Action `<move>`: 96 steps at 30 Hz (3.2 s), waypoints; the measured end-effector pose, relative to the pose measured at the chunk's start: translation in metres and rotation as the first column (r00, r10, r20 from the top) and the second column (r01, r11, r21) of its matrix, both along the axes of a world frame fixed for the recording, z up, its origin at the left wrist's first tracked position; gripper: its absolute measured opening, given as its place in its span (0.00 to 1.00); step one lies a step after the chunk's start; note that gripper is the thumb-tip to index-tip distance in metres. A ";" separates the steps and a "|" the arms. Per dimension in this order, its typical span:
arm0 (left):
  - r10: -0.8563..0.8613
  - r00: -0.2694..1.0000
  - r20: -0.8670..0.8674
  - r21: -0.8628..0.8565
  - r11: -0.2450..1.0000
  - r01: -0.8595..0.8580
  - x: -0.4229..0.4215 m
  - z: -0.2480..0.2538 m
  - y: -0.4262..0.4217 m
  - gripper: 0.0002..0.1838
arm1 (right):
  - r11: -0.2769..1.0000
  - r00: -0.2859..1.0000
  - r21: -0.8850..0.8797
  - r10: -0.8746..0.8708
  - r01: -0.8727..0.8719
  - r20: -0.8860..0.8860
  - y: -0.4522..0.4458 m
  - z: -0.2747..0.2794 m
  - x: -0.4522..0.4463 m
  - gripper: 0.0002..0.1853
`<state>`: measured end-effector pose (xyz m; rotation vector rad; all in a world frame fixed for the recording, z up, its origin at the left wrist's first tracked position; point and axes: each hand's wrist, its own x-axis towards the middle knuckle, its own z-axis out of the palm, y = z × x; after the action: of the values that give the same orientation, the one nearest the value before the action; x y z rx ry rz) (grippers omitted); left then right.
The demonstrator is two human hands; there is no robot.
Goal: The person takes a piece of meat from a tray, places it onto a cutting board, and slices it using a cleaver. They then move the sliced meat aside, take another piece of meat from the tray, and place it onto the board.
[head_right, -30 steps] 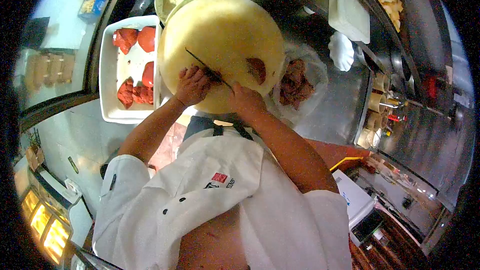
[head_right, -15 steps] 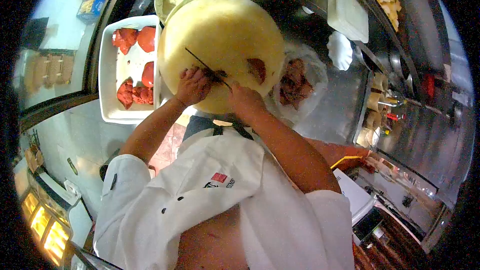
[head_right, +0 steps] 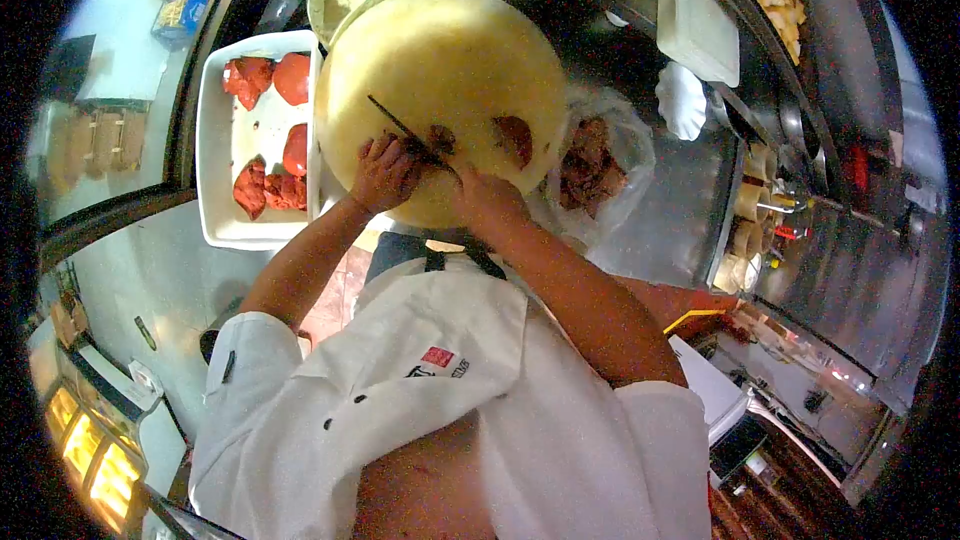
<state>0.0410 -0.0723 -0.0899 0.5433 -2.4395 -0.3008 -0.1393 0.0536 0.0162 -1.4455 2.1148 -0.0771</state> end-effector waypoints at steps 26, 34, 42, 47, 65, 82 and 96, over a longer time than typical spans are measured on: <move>0.070 0.997 0.040 0.016 0.997 -0.071 0.010 0.007 0.010 0.10 | 0.990 0.998 -0.138 0.001 0.007 0.058 0.006 0.002 -0.013 0.14; 0.026 0.999 -0.036 0.070 0.997 -0.023 0.010 -0.001 0.000 0.14 | 0.999 0.999 -0.033 0.041 -0.041 -0.007 0.017 0.048 -0.001 0.12; 0.031 0.997 -0.067 0.058 0.998 -0.027 0.008 -0.009 0.002 0.12 | 0.997 0.996 0.054 0.064 -0.061 -0.058 0.011 0.055 0.003 0.11; 0.036 0.998 -0.045 0.070 0.997 -0.033 0.009 -0.014 0.000 0.11 | 0.997 0.998 0.027 0.067 -0.066 -0.022 0.007 0.038 0.005 0.11; -0.021 0.999 -0.028 0.042 0.999 0.022 0.009 -0.021 0.002 0.12 | 0.993 0.994 -0.063 0.098 -0.095 0.046 0.014 0.037 -0.017 0.11; 0.012 1.000 -0.014 0.050 0.999 -0.011 0.008 -0.016 0.001 0.11 | 0.999 0.993 -0.032 0.003 0.000 0.120 0.017 -0.026 0.002 0.13; -0.029 0.999 -0.037 0.083 0.996 0.032 0.016 -0.034 0.001 0.10 | 0.998 0.995 0.030 0.044 -0.046 0.086 0.008 0.070 0.001 0.10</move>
<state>0.0573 -0.0709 -0.1237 0.5326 -2.4107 -0.4241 -0.1384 0.0614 0.0867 -1.4452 2.0056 -0.0858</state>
